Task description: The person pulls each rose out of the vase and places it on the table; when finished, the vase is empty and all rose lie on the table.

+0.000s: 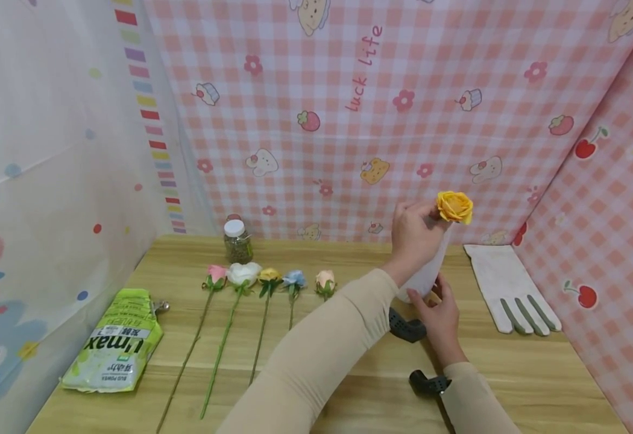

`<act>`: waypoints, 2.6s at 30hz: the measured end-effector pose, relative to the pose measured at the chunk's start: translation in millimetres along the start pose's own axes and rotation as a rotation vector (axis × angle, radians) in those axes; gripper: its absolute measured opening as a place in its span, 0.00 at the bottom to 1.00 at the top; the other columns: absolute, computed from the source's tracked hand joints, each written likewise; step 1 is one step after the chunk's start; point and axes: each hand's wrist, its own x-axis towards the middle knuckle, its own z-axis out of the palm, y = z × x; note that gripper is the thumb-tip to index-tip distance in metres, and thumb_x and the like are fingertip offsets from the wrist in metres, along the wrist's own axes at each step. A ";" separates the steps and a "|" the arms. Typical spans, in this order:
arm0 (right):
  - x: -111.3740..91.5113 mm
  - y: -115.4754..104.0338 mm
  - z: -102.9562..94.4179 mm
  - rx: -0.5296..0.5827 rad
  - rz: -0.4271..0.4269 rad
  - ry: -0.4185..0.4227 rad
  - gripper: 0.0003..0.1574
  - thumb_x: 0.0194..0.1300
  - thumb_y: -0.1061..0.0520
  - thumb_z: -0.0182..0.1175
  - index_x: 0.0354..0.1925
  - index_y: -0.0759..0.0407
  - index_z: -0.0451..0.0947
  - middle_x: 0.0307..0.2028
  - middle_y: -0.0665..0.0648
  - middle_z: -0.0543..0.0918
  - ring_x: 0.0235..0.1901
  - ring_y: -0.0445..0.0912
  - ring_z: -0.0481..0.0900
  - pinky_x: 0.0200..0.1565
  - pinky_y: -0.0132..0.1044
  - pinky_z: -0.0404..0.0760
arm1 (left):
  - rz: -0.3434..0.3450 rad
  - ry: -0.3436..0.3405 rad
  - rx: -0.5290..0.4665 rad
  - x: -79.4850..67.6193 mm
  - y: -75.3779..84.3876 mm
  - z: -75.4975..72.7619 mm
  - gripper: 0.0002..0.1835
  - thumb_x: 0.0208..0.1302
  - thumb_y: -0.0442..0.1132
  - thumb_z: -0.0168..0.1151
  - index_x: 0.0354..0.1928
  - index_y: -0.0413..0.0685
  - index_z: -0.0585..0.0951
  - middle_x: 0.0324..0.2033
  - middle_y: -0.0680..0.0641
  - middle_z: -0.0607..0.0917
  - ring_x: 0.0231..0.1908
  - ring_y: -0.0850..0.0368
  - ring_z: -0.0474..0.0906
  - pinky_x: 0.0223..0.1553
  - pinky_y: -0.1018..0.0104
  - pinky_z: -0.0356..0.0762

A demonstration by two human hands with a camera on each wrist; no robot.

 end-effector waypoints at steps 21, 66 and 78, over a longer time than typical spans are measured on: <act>-0.3 1.2 5.3 -0.011 -0.003 0.025 0.54 0.54 0.46 0.73 0.71 0.55 0.57 0.60 0.61 0.71 0.58 0.51 0.70 0.54 0.50 0.73 | -0.187 0.057 -0.339 4.6 -16.4 -10.7 0.05 0.59 0.39 0.69 0.34 0.44 0.88 0.22 0.55 0.84 0.23 0.69 0.77 0.23 0.76 0.75; -4.0 1.9 9.0 -0.025 -0.025 0.040 0.55 0.55 0.48 0.72 0.72 0.55 0.55 0.61 0.61 0.70 0.58 0.51 0.71 0.53 0.49 0.74 | -0.376 0.216 -0.880 11.1 -13.8 -20.9 0.09 0.58 0.35 0.69 0.38 0.37 0.86 0.28 0.46 0.87 0.28 0.56 0.85 0.34 0.63 0.83; -1.5 4.7 8.7 -0.037 -0.024 0.045 0.54 0.55 0.48 0.72 0.72 0.56 0.55 0.60 0.62 0.71 0.55 0.54 0.75 0.50 0.44 0.76 | -0.403 0.287 -1.082 22.0 -12.8 -40.9 0.09 0.59 0.29 0.67 0.40 0.30 0.84 0.29 0.42 0.85 0.25 0.60 0.82 0.40 0.59 0.83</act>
